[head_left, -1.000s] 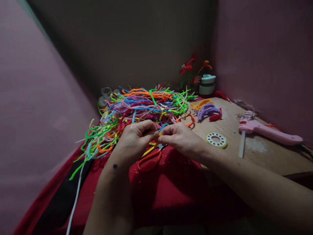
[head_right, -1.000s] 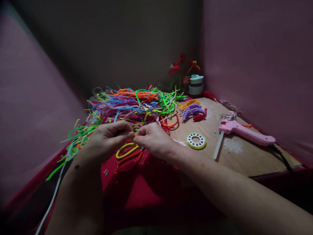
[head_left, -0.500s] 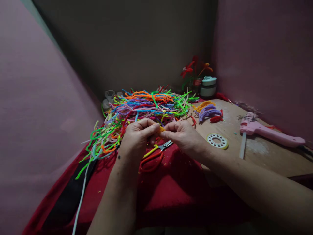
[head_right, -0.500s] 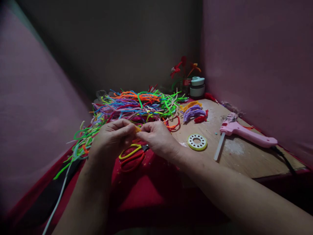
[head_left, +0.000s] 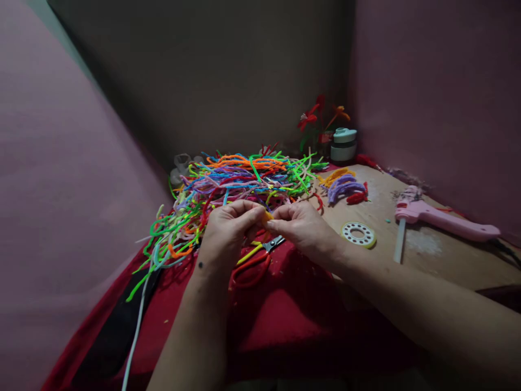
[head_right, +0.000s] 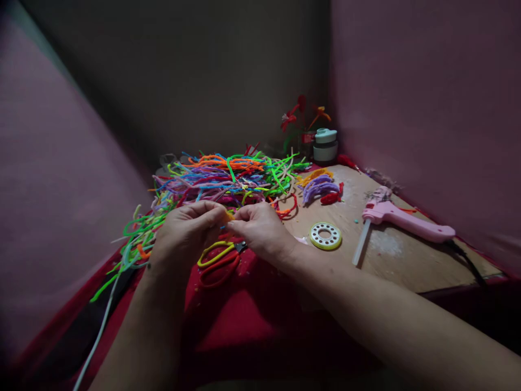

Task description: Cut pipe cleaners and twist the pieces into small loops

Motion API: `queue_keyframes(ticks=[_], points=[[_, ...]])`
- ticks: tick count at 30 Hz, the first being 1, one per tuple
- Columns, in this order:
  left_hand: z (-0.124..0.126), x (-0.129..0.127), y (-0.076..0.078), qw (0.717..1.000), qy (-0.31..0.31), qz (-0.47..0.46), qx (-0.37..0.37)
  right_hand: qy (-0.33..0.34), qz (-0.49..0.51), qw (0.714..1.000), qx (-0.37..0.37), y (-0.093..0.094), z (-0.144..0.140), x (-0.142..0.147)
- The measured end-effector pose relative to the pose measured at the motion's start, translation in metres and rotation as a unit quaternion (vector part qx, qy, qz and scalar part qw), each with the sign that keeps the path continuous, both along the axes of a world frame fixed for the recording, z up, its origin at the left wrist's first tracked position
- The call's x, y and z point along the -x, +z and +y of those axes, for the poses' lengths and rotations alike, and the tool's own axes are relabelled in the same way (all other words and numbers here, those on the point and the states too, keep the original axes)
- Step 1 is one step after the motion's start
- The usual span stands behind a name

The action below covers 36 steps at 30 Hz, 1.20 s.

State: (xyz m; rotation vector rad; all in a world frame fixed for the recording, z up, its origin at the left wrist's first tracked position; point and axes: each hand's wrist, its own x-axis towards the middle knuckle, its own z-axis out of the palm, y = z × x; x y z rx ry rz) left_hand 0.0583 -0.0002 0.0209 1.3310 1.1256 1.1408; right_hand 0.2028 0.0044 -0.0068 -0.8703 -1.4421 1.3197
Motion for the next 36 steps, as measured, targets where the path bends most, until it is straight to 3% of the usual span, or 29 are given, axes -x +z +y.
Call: queue_keyframes(ticks=[4, 9, 14, 21, 25, 30, 36], points=[[-0.004, -0.003, -0.001, 0.996, 0.015, 0.082, -0.031, -0.028, -0.029, 0.999, -0.024, -0.004, 0.003, 0.001], [-0.001, -0.008, -0.010, 0.968, 0.106, 0.160, -0.159, -0.065, -0.056, 0.996, -0.021, -0.008, 0.009, 0.002], [0.005, -0.004, -0.008, 0.996, 0.056, 0.055, -0.051, -0.002, 0.000, 0.999, 0.051, -0.001, 0.008, 0.007], [0.012, 0.011, -0.006, 0.997, 0.028, -0.061, -0.046, 0.051, -0.029, 0.995, 0.087, 0.023, 0.011, 0.009], [0.010, 0.013, -0.004, 0.996, 0.011, -0.074, -0.057, 0.099, 0.013, 0.991, 0.086, 0.014, 0.019, 0.007], [0.008, 0.014, -0.002, 0.995, -0.038, -0.090, 0.011, 0.163, 0.060, 0.980, 0.101, -0.004, 0.024, 0.001], [0.006, 0.012, -0.003, 0.987, -0.093, -0.122, 0.054, 0.203, 0.050, 0.975, 0.080, -0.004, 0.020, -0.007]])
